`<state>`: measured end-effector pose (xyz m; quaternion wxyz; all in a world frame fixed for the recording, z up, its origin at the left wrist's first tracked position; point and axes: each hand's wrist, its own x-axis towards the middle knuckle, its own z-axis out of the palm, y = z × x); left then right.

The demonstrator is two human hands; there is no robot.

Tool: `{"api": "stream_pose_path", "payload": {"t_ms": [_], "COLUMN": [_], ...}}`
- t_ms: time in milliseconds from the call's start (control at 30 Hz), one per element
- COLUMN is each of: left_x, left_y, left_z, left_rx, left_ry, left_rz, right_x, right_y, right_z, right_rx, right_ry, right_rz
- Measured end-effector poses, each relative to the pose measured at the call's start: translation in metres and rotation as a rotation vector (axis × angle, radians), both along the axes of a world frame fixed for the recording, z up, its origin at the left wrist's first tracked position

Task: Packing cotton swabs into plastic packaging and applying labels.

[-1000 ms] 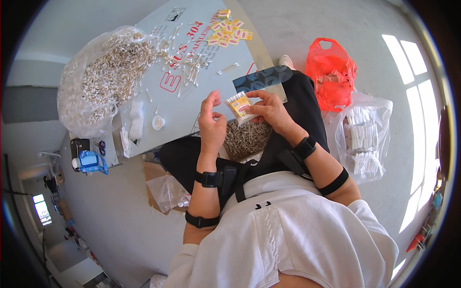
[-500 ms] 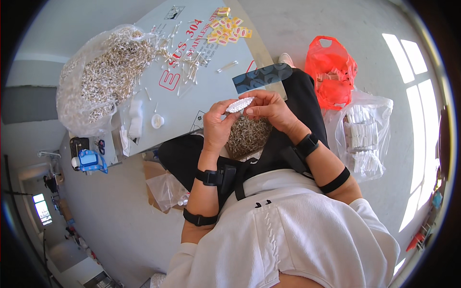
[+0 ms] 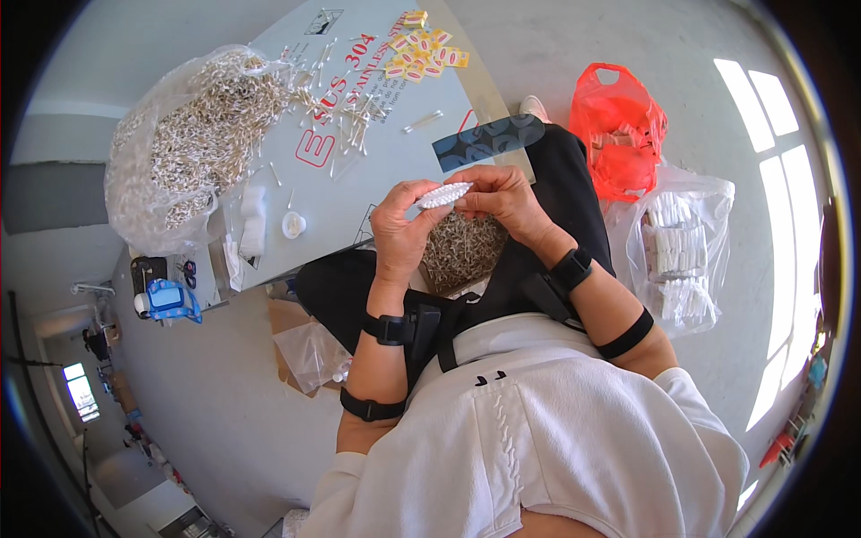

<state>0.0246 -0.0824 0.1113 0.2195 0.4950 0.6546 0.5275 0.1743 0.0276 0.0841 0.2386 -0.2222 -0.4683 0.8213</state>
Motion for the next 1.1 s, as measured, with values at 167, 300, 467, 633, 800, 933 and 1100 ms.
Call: {"api": "stream_pose_path", "payload": {"t_ms": [167, 300, 467, 633, 800, 933, 1100], "left_x": [0.001, -0.001, -0.001, -0.004, -0.006, -0.009, -0.011], "left_y": [0.000, 0.001, 0.003, 0.000, -0.004, -0.003, -0.003], "left_z": [0.001, -0.001, -0.005, -0.009, -0.004, -0.006, -0.005], "left_rx": [0.003, 0.007, 0.149, 0.084, 0.101, 0.103, 0.080], "left_ry": [-0.021, 0.086, 0.221, -0.047, -0.234, -0.246, -0.256], "left_rz": [-0.006, -0.003, -0.007, -0.023, -0.161, -0.188, -0.212], "right_x": [0.000, 0.002, -0.001, -0.002, -0.001, 0.000, 0.002], "right_y": [-0.002, 0.001, -0.003, -0.003, -0.004, -0.003, -0.002], "right_z": [0.002, 0.017, 0.012, 0.008, 0.006, 0.005, 0.000], "right_rx": [0.041, -0.113, -0.162, -0.095, -0.080, -0.084, -0.094], "right_ry": [0.014, -0.077, -0.040, 0.020, 0.064, 0.083, 0.103], "right_rz": [-0.015, 0.025, -0.024, -0.017, -0.021, -0.016, 0.011]}}
